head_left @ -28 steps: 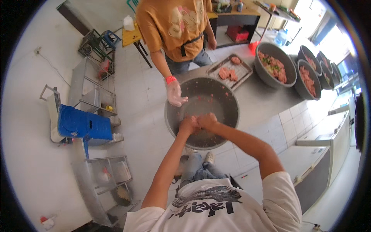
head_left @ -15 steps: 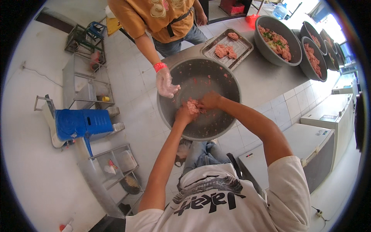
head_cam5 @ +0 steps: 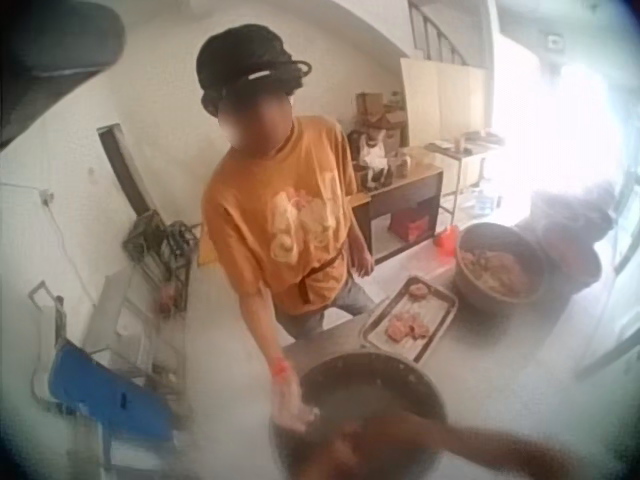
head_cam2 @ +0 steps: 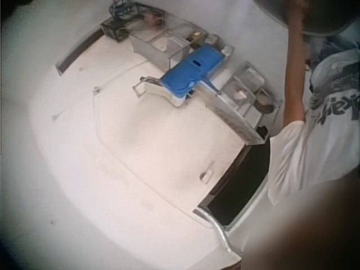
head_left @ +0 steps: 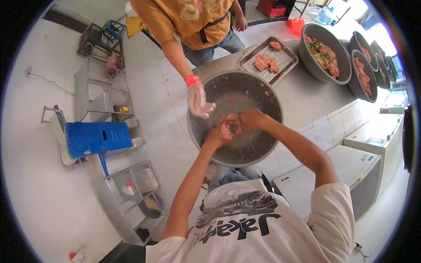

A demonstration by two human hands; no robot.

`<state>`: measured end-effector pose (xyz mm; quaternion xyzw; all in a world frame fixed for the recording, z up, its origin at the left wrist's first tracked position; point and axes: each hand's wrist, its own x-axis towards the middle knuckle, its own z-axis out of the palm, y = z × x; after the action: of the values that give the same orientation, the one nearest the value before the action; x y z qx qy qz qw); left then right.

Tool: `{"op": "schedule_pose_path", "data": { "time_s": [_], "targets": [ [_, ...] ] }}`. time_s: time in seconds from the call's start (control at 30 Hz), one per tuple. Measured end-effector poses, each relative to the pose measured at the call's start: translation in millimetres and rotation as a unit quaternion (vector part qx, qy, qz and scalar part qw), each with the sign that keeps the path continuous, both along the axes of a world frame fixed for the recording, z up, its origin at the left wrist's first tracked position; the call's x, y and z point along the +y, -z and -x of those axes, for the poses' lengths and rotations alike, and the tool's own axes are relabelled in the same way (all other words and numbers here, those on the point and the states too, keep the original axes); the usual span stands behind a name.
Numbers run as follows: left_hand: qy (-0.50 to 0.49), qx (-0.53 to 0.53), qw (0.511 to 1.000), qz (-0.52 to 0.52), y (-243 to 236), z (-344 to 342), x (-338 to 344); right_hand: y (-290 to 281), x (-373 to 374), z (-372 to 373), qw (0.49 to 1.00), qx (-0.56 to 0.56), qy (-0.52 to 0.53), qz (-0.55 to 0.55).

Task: The person mixes ground meat in a large metal bowl using both hands. Another person in a yellow shirt stands nearby and occasionally places portions of the mixed meat into a metal tray. The person continues to knead and combine the meat throughout the clip.

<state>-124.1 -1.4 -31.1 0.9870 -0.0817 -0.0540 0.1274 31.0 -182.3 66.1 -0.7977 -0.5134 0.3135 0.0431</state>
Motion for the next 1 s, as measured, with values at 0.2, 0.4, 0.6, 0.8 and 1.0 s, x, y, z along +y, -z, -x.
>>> {"op": "schedule_pose_path", "data": {
  "time_s": [0.2,0.4,0.6,0.8,1.0],
  "targets": [
    [-0.218,0.115,0.961,0.128,-52.6,21.6,-10.6,-17.5,-11.8,33.4,0.989,0.028,0.142,-0.005],
    [-0.238,0.188,0.937,0.175,-84.1,13.9,-15.1,-6.3,-18.9,15.8,0.943,-0.011,0.332,-0.012],
    [-0.271,0.202,0.933,0.125,-83.9,18.7,-17.6,-41.8,-43.2,9.2,0.928,-0.011,0.361,-0.086],
    [-0.293,0.175,0.923,0.176,-71.8,22.1,-20.2,-58.8,-53.8,39.3,0.947,0.022,0.305,-0.100],
    [-0.349,0.140,0.898,0.229,-66.9,28.8,-33.4,-57.9,-56.9,52.3,0.967,0.046,0.232,-0.099]
  ]
}}
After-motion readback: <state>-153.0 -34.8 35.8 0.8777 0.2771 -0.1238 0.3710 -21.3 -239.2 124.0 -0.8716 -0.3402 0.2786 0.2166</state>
